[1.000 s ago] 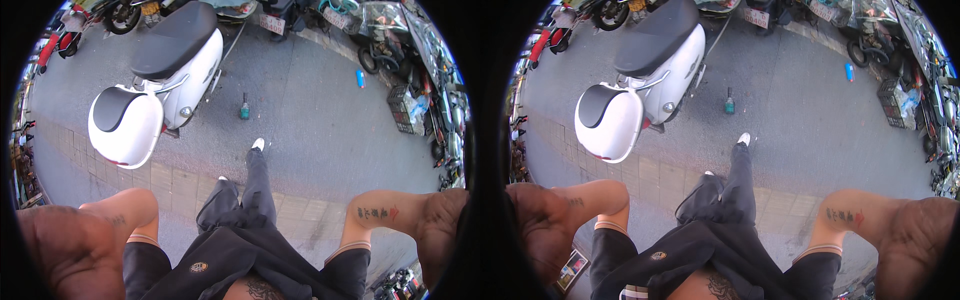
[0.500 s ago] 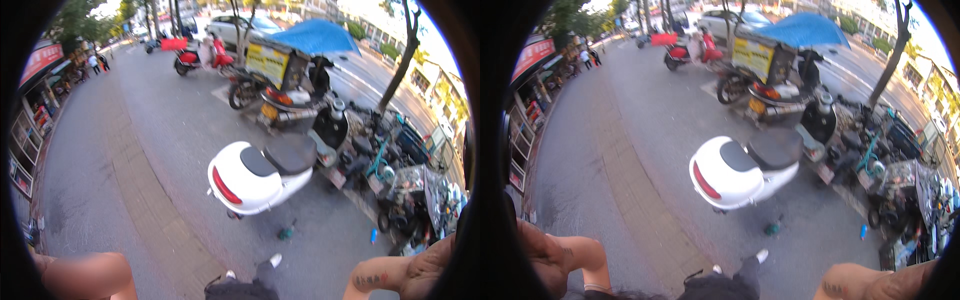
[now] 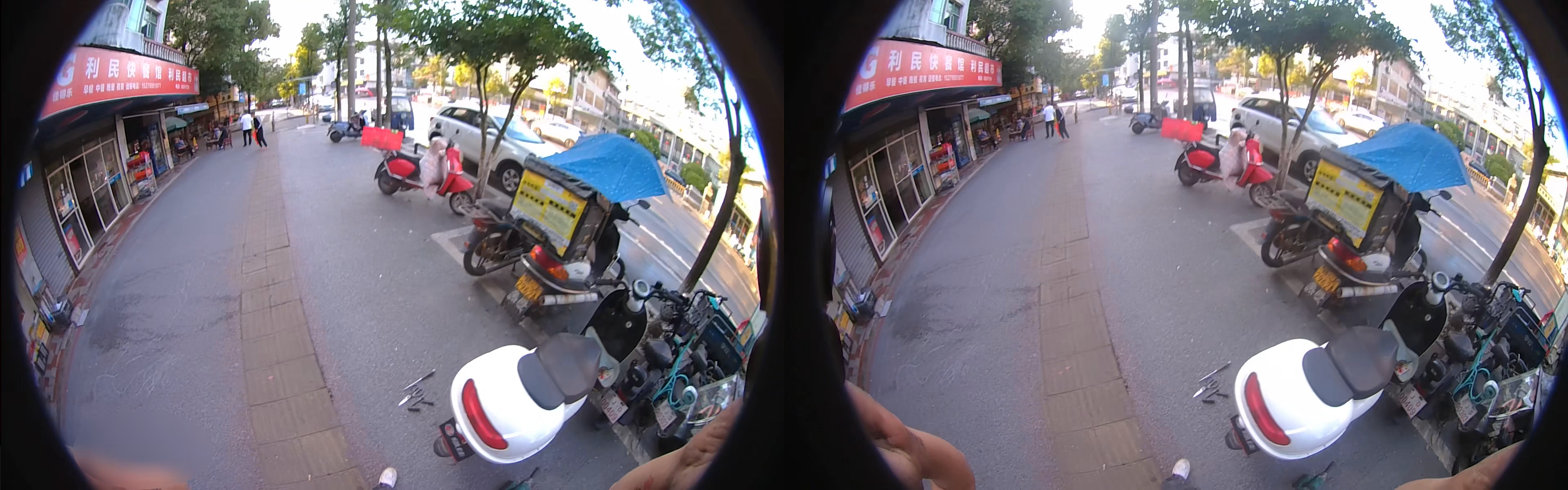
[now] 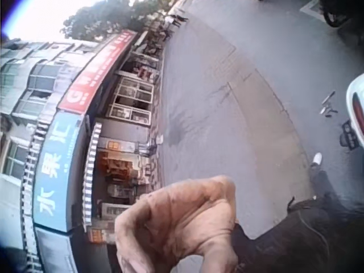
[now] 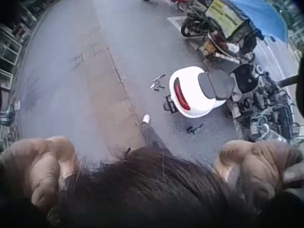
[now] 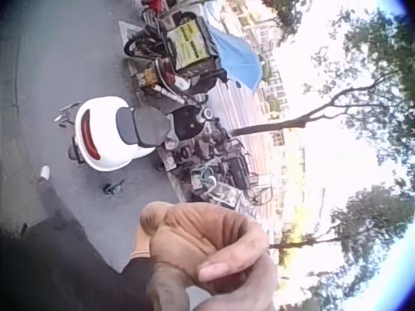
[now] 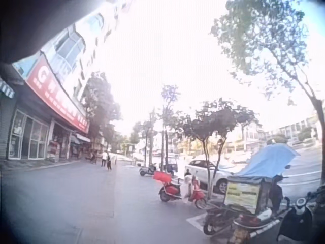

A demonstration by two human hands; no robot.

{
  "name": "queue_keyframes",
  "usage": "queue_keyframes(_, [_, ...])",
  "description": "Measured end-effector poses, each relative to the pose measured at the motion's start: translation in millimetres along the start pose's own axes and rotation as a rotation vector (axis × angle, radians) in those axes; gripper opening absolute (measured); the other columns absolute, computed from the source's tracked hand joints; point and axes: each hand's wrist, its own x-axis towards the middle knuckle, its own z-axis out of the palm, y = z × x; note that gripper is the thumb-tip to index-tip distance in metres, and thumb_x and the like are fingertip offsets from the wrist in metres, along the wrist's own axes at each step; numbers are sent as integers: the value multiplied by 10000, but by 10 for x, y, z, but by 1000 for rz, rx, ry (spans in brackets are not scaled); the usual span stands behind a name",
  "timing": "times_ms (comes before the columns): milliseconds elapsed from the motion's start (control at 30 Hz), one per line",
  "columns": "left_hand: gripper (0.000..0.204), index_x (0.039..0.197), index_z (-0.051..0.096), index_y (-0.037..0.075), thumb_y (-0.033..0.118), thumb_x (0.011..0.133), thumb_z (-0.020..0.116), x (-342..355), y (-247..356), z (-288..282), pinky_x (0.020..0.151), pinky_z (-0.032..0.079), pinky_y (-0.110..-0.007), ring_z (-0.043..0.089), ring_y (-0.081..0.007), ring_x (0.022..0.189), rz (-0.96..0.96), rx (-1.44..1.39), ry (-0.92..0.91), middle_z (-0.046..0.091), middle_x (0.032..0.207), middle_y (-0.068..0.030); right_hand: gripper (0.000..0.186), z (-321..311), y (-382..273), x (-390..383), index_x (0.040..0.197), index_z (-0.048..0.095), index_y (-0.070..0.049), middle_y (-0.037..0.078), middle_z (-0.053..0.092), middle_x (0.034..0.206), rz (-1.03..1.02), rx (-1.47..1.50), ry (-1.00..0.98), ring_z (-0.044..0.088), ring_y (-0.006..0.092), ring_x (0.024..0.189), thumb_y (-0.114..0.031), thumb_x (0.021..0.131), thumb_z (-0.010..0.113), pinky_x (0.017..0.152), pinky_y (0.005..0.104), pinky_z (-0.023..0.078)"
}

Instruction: The person gathers various tools from the ground, including a cordless drill, wrenches, pliers, and a hammer, then walks into a cluttered workshop and places them on a workbench and tool rack. The person continues to collect additional tools from the floor and organizes them on the bench.

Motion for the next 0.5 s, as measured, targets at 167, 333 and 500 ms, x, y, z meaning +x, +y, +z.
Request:
queue_keyframes(167, [195, 1037, 610, 60, 183, 886, 596, 105, -617, -459, 727, 465, -273, 527, -135, 903, -48, 174, -122, 533, 1122, -58, 409, 681, 1008, 166, 1244, 505, -62, 136, 533, 1179, 44, 101, -57, 606, 190, 952, -15, 846, 586, 874, 364, 490])
queue_keyframes(333, [187, 1027, 616, 62, 180, 882, 601, 451, -1235, -965, 730, 467, -270, 527, -133, 903, -62, 293, -238, 533, 1114, -54, 413, 1337, 1900, 529, 1235, 514, -56, 138, 545, 1171, 21, 193, -114, 613, 193, 948, 4, 835, 594, 876, 360, 493])
queue_keyframes(500, [179, 1016, 622, 65, 177, 878, 606, 723, -1732, -1352, 733, 468, -268, 526, -131, 902, -44, 341, -279, 533, 1105, -49, 417, 1747, 2558, 824, 1227, 522, -50, 141, 558, 1162, -5, 216, -178, 620, 196, 945, 23, 824, 601, 878, 356, 497])
